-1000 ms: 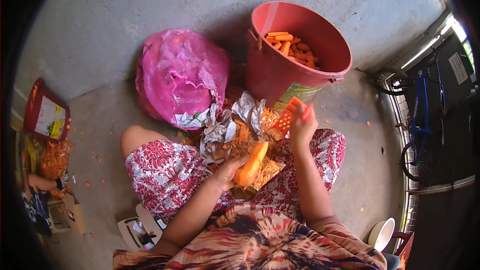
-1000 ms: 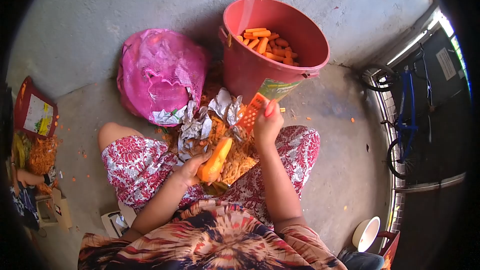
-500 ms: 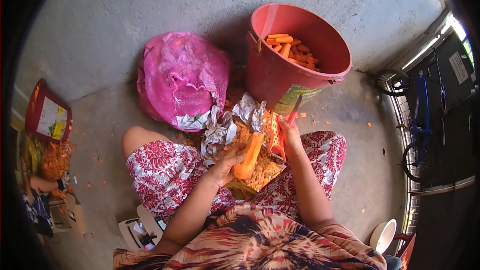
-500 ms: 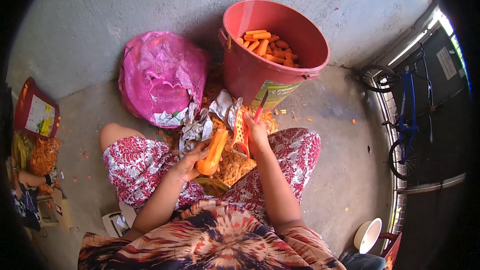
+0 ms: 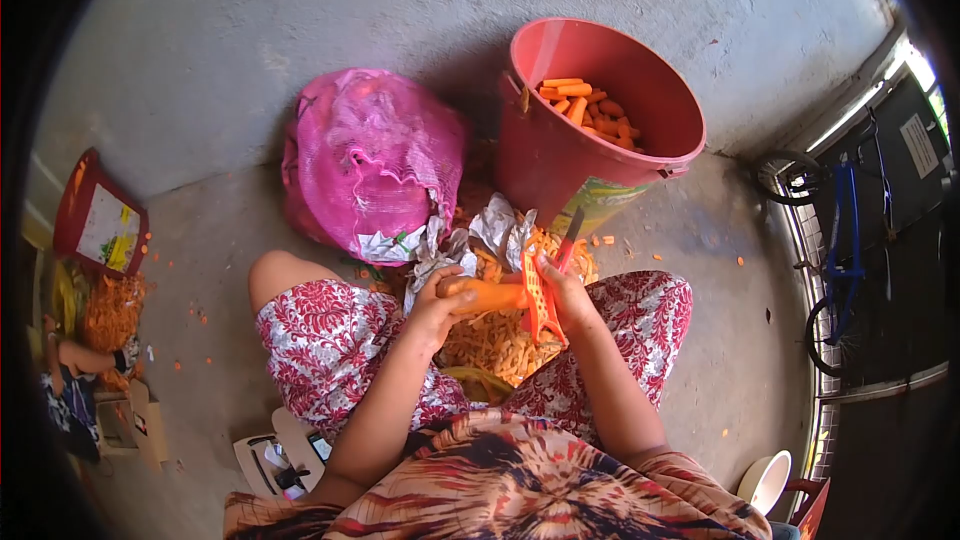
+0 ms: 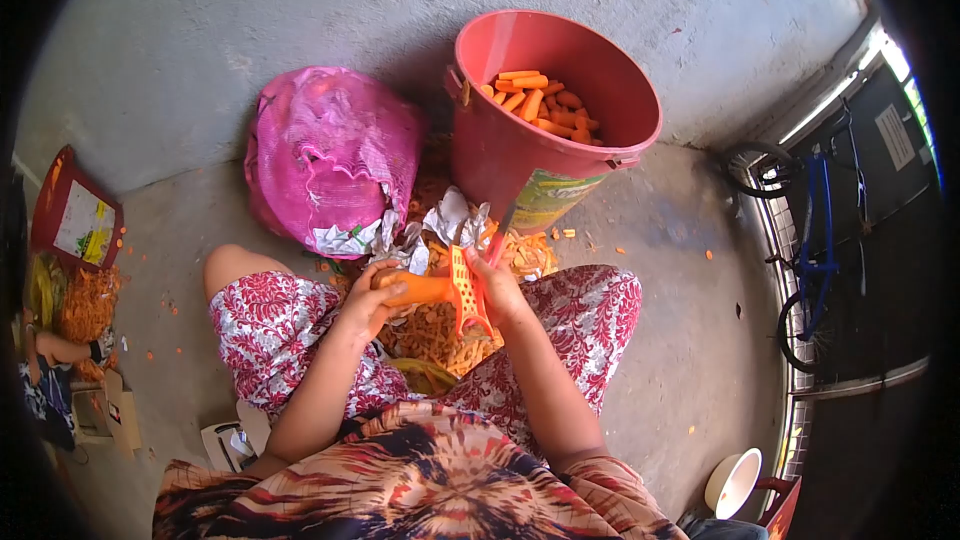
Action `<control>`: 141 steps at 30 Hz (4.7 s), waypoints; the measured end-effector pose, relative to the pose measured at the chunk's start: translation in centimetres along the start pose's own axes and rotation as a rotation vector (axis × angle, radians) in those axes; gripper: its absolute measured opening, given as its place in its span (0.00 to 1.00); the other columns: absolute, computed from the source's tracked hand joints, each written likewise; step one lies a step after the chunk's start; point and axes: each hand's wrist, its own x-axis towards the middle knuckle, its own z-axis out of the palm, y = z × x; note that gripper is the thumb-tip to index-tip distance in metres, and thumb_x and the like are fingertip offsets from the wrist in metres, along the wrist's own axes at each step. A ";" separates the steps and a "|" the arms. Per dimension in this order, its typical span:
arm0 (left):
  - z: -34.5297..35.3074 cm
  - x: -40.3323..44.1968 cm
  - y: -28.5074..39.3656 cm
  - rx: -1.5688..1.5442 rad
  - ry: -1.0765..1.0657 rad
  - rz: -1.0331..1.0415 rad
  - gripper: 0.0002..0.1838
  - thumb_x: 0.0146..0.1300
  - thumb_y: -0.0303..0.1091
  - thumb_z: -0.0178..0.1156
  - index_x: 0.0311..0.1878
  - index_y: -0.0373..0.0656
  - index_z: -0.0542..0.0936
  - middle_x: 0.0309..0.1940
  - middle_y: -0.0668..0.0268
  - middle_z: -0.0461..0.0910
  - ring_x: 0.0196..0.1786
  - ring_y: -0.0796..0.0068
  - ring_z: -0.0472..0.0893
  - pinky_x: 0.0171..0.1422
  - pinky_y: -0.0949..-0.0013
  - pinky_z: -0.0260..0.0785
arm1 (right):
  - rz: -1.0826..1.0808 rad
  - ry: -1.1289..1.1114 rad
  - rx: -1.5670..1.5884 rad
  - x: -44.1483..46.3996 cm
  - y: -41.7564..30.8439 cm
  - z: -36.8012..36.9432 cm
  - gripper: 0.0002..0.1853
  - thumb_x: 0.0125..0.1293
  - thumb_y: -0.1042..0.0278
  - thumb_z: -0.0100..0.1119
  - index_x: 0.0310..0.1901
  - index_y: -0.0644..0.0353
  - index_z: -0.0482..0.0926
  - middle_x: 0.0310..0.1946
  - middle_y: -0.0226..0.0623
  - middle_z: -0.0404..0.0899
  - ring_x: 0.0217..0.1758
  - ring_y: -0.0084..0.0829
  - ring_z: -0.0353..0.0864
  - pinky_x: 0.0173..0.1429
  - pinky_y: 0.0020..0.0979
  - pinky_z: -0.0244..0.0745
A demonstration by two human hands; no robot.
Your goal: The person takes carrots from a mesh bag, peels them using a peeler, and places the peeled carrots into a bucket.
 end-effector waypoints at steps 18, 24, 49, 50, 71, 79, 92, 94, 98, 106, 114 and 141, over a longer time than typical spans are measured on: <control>0.6 -0.3 -2.3 -0.306 -0.268 -0.590 0.26 0.55 0.62 0.43 0.40 0.49 0.70 0.26 0.62 0.71 0.18 0.79 0.67 0.19 0.76 0.57 | -0.577 0.534 -0.255 1.8 -0.5 -0.6 0.12 0.63 0.64 0.46 0.26 0.61 0.71 0.17 0.25 0.66 0.19 0.16 0.64 0.24 0.20 0.62; 1.0 -0.9 -3.6 -0.292 -0.415 -0.612 0.21 0.59 0.58 0.40 0.37 0.50 0.69 0.23 0.64 0.69 0.18 0.80 0.68 0.16 0.76 0.57 | -0.843 0.595 -0.754 1.8 1.8 2.3 0.09 0.61 0.70 0.47 0.27 0.64 0.71 0.15 0.29 0.67 0.19 0.20 0.64 0.24 0.24 0.62; 2.3 -3.7 -2.4 0.137 -0.414 -0.283 0.19 0.48 0.23 0.59 0.43 0.40 0.64 0.27 0.67 0.69 0.19 0.80 0.70 0.22 0.79 0.65 | -0.853 0.858 -0.782 4.7 -1.7 -2.5 0.13 0.62 0.69 0.44 0.22 0.65 0.66 0.12 0.39 0.65 0.16 0.29 0.66 0.22 0.30 0.62; 2.1 -3.8 -2.5 0.148 -0.443 -0.284 0.19 0.48 0.23 0.59 0.44 0.39 0.64 0.27 0.67 0.69 0.20 0.80 0.70 0.22 0.78 0.65 | -0.798 0.862 -0.644 4.8 -3.3 -3.8 0.12 0.63 0.68 0.43 0.23 0.65 0.67 0.12 0.39 0.66 0.16 0.29 0.66 0.23 0.30 0.62; 2.1 -3.6 -3.5 0.454 -0.321 0.024 0.29 0.45 0.24 0.59 0.53 0.38 0.60 0.39 0.63 0.69 0.39 0.72 0.73 0.41 0.73 0.66 | -0.754 0.823 -0.501 3.1 -3.6 -2.8 0.13 0.62 0.67 0.46 0.23 0.65 0.69 0.14 0.37 0.67 0.18 0.26 0.64 0.25 0.30 0.63; 2.1 -2.8 -4.2 0.897 -0.217 0.352 0.34 0.43 0.28 0.60 0.56 0.37 0.58 0.45 0.54 0.69 0.50 0.59 0.70 0.53 0.65 0.60 | -1.027 0.776 -0.823 3.3 -1.0 -0.9 0.08 0.59 0.71 0.48 0.24 0.64 0.68 0.15 0.45 0.68 0.18 0.35 0.67 0.25 0.32 0.64; 1.5 -3.3 -4.7 1.119 -0.005 0.316 0.26 0.41 0.30 0.60 0.43 0.36 0.61 0.32 0.47 0.72 0.38 0.47 0.73 0.40 0.58 0.65 | -0.940 0.932 -0.713 4.5 -3.2 -2.9 0.14 0.61 0.67 0.46 0.20 0.63 0.63 0.13 0.42 0.66 0.15 0.32 0.63 0.22 0.32 0.61; 1.4 -3.3 -5.0 1.096 0.000 0.264 0.26 0.40 0.30 0.60 0.44 0.36 0.61 0.33 0.47 0.71 0.39 0.47 0.72 0.41 0.58 0.64 | -0.832 0.869 -0.755 4.1 -2.9 -2.6 0.11 0.62 0.67 0.45 0.26 0.64 0.69 0.17 0.40 0.70 0.19 0.29 0.68 0.26 0.30 0.65; 1.4 -2.7 -5.3 1.096 -0.037 0.363 0.26 0.40 0.29 0.59 0.44 0.35 0.61 0.36 0.45 0.70 0.42 0.46 0.71 0.44 0.58 0.64 | -0.910 0.661 -0.945 3.1 1.2 0.5 0.11 0.60 0.72 0.47 0.20 0.63 0.65 0.12 0.45 0.63 0.15 0.38 0.63 0.23 0.34 0.61; 2.9 -2.8 -3.6 1.201 -0.002 0.358 0.33 0.40 0.28 0.58 0.53 0.31 0.60 0.44 0.45 0.68 0.49 0.50 0.69 0.52 0.62 0.62 | -0.613 0.704 -0.724 3.6 -0.3 0.4 0.14 0.61 0.66 0.47 0.23 0.67 0.70 0.11 0.30 0.63 0.16 0.19 0.59 0.21 0.27 0.57; 3.2 -2.8 -2.4 1.129 -0.069 0.179 0.35 0.41 0.29 0.58 0.55 0.29 0.57 0.46 0.43 0.67 0.51 0.50 0.68 0.54 0.64 0.61 | -0.675 0.746 -0.737 5.2 0.5 -0.6 0.16 0.61 0.66 0.47 0.20 0.68 0.68 0.11 0.38 0.65 0.16 0.25 0.61 0.22 0.31 0.58; 1.9 -2.2 -3.0 1.160 -0.088 0.218 0.35 0.42 0.29 0.57 0.55 0.27 0.56 0.44 0.40 0.68 0.49 0.49 0.70 0.52 0.63 0.62 | -0.499 0.726 -0.888 6.9 1.1 -1.6 0.16 0.60 0.64 0.47 0.22 0.69 0.70 0.15 0.50 0.68 0.17 0.43 0.67 0.24 0.39 0.60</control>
